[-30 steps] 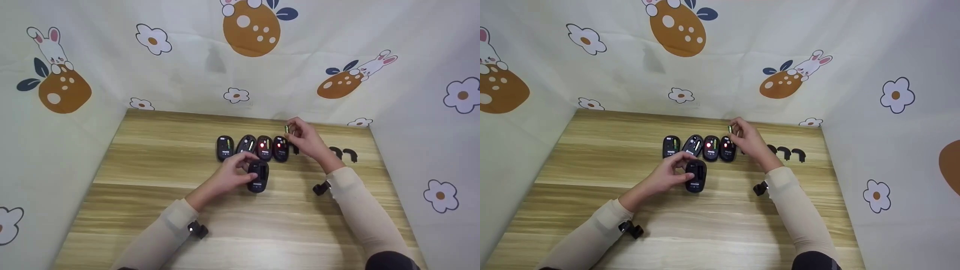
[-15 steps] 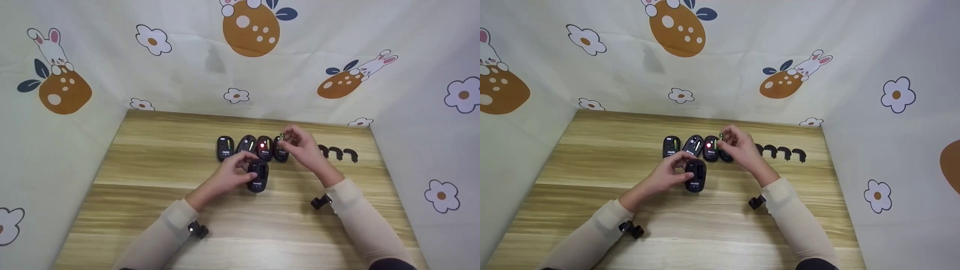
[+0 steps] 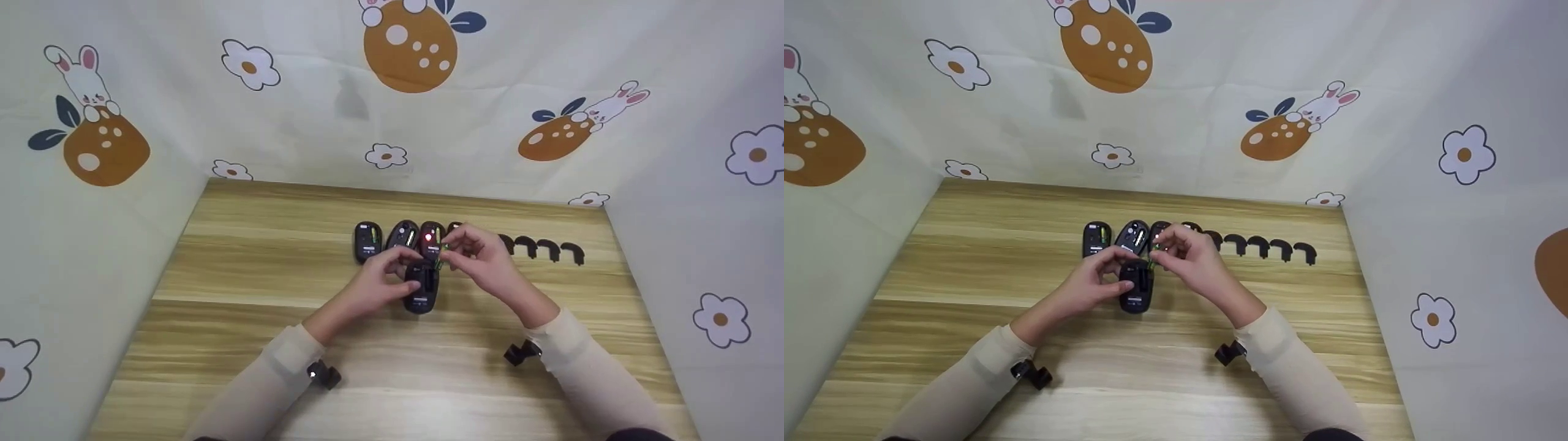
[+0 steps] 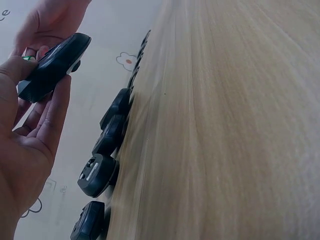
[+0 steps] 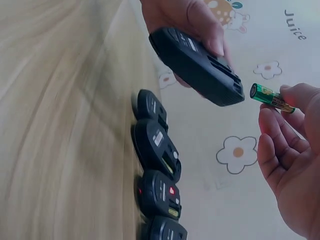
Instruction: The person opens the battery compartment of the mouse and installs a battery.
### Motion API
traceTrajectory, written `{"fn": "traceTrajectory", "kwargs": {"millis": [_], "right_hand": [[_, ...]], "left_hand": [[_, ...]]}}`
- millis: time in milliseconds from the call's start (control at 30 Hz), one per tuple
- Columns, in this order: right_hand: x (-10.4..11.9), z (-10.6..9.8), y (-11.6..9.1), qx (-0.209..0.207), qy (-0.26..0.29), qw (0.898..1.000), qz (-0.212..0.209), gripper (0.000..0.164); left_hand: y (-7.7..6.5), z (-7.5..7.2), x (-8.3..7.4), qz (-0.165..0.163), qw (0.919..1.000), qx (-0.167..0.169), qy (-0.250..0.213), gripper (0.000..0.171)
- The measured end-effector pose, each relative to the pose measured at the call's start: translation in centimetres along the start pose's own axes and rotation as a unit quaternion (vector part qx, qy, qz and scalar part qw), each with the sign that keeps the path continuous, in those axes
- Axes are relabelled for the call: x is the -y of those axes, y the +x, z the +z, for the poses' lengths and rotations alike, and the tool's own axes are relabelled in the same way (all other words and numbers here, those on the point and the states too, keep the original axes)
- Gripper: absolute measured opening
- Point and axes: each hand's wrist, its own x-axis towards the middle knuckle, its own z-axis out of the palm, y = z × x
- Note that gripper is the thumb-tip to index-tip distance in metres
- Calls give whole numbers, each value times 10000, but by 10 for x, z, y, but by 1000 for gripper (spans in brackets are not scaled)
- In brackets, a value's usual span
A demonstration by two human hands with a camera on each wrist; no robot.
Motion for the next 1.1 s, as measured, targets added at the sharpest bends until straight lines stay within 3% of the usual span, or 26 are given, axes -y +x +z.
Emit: {"fn": "traceTrajectory", "kwargs": {"millis": [700, 1100], "right_hand": [[-4, 20, -10, 143, -742, 9959, -493, 16], [-13, 28, -19, -143, -669, 9954, -664, 22]], "left_hand": [[0, 1, 1, 165, 9999, 5, 26, 46], [0, 1, 0, 106, 9999, -117, 57, 46]]}}
